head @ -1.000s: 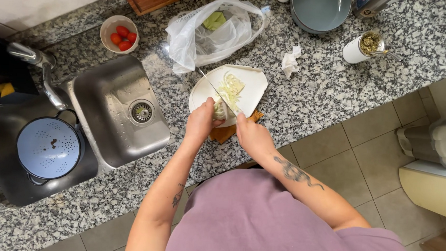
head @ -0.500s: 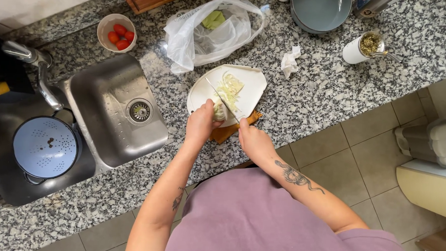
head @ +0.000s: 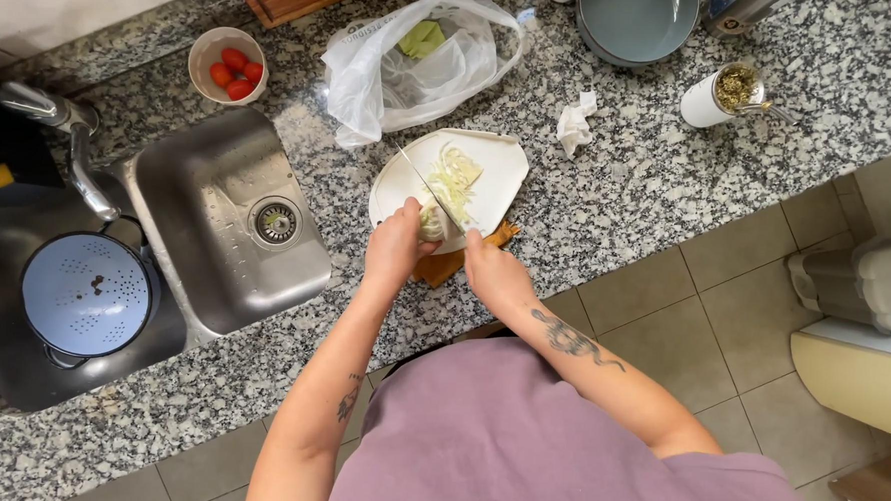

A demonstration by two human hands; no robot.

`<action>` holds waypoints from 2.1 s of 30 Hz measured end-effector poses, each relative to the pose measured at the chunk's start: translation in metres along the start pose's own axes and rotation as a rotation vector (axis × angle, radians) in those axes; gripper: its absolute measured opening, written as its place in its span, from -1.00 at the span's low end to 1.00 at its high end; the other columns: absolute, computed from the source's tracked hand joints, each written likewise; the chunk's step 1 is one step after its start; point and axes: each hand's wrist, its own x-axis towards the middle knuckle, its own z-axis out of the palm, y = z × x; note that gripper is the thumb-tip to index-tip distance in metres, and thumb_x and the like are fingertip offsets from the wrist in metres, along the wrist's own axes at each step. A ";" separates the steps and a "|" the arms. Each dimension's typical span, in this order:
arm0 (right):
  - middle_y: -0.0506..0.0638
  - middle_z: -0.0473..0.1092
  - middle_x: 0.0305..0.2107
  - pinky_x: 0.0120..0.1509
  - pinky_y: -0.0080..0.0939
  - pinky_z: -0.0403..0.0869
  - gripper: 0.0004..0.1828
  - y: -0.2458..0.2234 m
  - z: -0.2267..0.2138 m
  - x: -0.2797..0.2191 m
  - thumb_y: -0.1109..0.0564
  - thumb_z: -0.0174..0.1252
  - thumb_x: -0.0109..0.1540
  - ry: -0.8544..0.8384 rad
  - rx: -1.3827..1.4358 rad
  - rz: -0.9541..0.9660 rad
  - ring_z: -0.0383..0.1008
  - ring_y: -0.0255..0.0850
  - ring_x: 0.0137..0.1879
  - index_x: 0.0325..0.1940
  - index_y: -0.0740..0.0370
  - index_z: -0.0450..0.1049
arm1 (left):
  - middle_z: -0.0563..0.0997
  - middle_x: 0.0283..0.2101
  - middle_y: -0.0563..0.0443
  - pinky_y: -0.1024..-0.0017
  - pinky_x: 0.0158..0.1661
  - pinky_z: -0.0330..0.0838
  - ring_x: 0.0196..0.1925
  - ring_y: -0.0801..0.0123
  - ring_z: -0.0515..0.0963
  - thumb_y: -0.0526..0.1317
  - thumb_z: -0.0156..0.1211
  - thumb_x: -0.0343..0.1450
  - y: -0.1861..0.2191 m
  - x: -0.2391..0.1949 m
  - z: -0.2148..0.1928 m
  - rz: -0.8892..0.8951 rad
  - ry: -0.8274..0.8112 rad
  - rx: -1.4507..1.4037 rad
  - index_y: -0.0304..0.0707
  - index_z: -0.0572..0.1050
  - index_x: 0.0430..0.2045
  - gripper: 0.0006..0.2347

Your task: The person slices a head of cabbage into thin strips on a white cutting board using a large knife. They then transfer the chopped cabbage into a blue colander in the sink and rinse it under running water.

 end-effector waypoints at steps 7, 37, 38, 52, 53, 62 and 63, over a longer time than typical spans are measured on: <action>0.22 0.36 -0.65 -0.53 0.11 0.47 -0.81 -0.001 -0.015 -0.020 0.15 -0.20 0.25 -0.042 0.029 0.007 0.48 0.20 -0.51 -0.13 0.31 0.17 | 0.50 -0.34 -0.16 0.04 -0.21 0.49 -0.26 -0.09 0.58 -0.12 0.39 0.14 -0.003 0.000 0.005 -0.030 -0.016 -0.049 -0.24 0.23 -0.26 -0.54; 0.24 0.38 -0.58 -0.39 0.14 0.48 -0.82 0.012 0.002 0.007 0.13 -0.24 0.25 -0.139 0.064 0.040 0.49 0.26 -0.42 -0.14 0.27 0.15 | 0.51 -0.32 -0.15 0.05 -0.18 0.47 -0.21 -0.07 0.57 -0.15 0.37 0.16 0.001 -0.003 0.000 -0.059 -0.030 -0.090 -0.23 0.24 -0.24 -0.56; 0.25 0.38 -0.58 -0.41 0.11 0.49 -0.82 0.013 -0.003 -0.001 0.14 -0.24 0.25 -0.156 0.073 0.041 0.49 0.24 -0.42 -0.15 0.27 0.16 | 0.52 -0.32 -0.15 0.05 -0.19 0.47 -0.21 -0.07 0.57 -0.14 0.37 0.16 0.002 -0.004 0.001 -0.064 -0.039 -0.096 -0.22 0.25 -0.24 -0.56; 0.26 0.37 -0.53 -0.42 0.10 0.50 -0.81 0.022 0.019 0.007 0.18 -0.22 0.24 -0.065 -0.019 0.013 0.50 0.22 -0.43 -0.12 0.32 0.18 | 0.54 -0.32 -0.19 0.05 -0.16 0.46 -0.19 -0.10 0.56 -0.18 0.37 0.15 -0.002 -0.015 -0.003 -0.082 0.037 -0.185 -0.22 0.28 -0.22 -0.57; 0.23 0.37 -0.55 -0.43 0.06 0.50 -0.82 0.027 0.017 0.014 0.17 -0.21 0.24 -0.041 -0.053 0.017 0.51 0.18 -0.44 -0.13 0.32 0.19 | 0.54 -0.33 -0.19 0.05 -0.16 0.44 -0.19 -0.10 0.56 -0.17 0.38 0.15 -0.004 -0.016 -0.003 -0.060 0.078 -0.233 -0.22 0.30 -0.23 -0.58; 0.24 0.37 -0.53 -0.44 0.10 0.51 -0.79 0.020 -0.008 -0.002 0.08 -0.24 0.29 0.050 0.133 0.022 0.49 0.21 -0.45 -0.17 0.27 0.18 | 0.56 -0.36 -0.11 0.20 -0.14 0.38 -0.19 0.00 0.56 -0.20 0.44 0.08 -0.018 -0.016 0.002 0.079 0.222 -0.333 -0.16 0.40 -0.25 -0.58; 0.23 0.38 -0.52 -0.43 0.11 0.51 -0.80 0.016 -0.013 -0.006 0.07 -0.27 0.30 0.028 0.214 0.022 0.49 0.21 -0.45 -0.18 0.25 0.17 | 0.54 -0.36 -0.09 0.19 -0.13 0.38 -0.18 0.02 0.55 -0.19 0.45 0.06 -0.019 -0.013 0.000 0.102 0.233 -0.313 -0.14 0.41 -0.25 -0.57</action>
